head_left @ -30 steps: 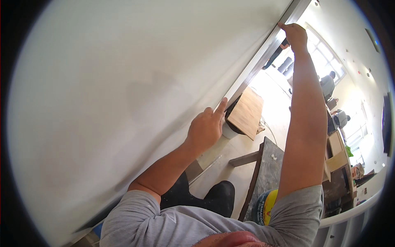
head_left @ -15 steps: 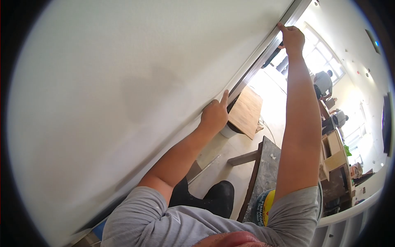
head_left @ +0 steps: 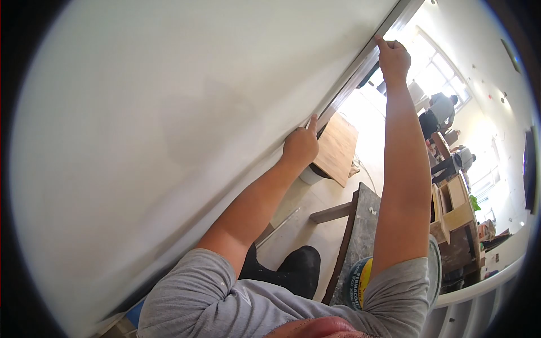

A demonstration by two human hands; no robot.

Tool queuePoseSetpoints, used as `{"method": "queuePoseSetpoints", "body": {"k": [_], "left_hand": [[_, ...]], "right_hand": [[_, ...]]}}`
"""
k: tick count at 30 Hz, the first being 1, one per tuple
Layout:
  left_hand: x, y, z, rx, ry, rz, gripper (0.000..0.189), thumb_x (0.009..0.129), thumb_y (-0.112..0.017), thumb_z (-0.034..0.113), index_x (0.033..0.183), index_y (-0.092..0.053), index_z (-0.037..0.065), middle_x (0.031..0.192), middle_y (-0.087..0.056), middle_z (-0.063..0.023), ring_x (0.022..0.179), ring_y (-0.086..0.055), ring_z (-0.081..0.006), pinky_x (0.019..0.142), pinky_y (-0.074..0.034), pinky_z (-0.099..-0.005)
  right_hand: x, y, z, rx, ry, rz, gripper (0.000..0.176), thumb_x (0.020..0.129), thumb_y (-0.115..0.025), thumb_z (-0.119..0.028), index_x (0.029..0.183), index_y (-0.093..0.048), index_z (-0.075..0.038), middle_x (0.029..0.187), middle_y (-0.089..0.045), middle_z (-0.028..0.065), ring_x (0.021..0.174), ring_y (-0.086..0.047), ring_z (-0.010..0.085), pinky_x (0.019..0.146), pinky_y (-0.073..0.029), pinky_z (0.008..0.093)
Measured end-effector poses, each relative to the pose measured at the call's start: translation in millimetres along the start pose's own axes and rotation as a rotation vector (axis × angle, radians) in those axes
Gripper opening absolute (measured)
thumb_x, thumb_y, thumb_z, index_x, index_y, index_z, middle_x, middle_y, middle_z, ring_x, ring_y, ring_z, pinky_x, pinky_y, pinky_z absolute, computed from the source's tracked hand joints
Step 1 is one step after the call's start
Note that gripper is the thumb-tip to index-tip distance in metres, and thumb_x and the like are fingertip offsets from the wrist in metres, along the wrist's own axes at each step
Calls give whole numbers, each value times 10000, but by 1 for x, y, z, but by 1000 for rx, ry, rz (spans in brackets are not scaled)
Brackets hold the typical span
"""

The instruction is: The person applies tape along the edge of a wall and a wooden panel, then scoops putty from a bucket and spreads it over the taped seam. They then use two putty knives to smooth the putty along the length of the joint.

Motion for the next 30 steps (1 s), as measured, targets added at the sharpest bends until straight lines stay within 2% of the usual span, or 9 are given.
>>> {"method": "queuePoseSetpoints", "body": {"k": [2,11,23,26,30], "left_hand": [[2,-1,-1,25,-19,66,598,983,-514,188,1538,-341,51,835,-678,-222,739,-702,-351,662,-585,-443],[6,-4,0,-20,1,22,567,993,-483,186,1528,-359,47,867,-688,-238,803,-701,-382,726,-568,-488],[8,-3,2,9,11,7,570,983,-480,180,1525,-365,43,873,-698,-228,801,-706,-372,726,-578,-472],[5,5,5,-50,24,-37,590,914,-452,106,1493,-401,2,925,-709,-252,865,-713,-383,797,-582,-466],[5,6,6,-58,17,-25,586,914,-455,109,1490,-409,12,932,-713,-243,856,-715,-379,791,-583,-463]], "right_hand": [[0,1,1,-33,17,33,498,816,-732,-527,901,-763,-37,882,-733,149,920,-681,280,866,-517,381],[-8,4,-9,-108,20,29,506,806,-737,-526,905,-751,-31,885,-729,161,946,-679,296,879,-517,396],[-17,-1,-11,-121,56,-5,493,815,-736,-507,932,-746,-29,839,-725,142,895,-676,272,854,-510,376],[-20,-1,-11,-115,73,3,497,817,-736,-508,928,-740,-23,820,-719,137,883,-676,264,843,-508,373],[-23,-2,-12,-134,110,12,494,820,-734,-507,935,-733,-27,800,-711,127,869,-674,257,833,-506,370]]}}
Point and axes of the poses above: each hand's wrist, its own x-axis towards the middle knuckle, its own y-axis out of the back of the hand, z = x × y, the point moved 8 cm from there along x, towards the middle knuckle
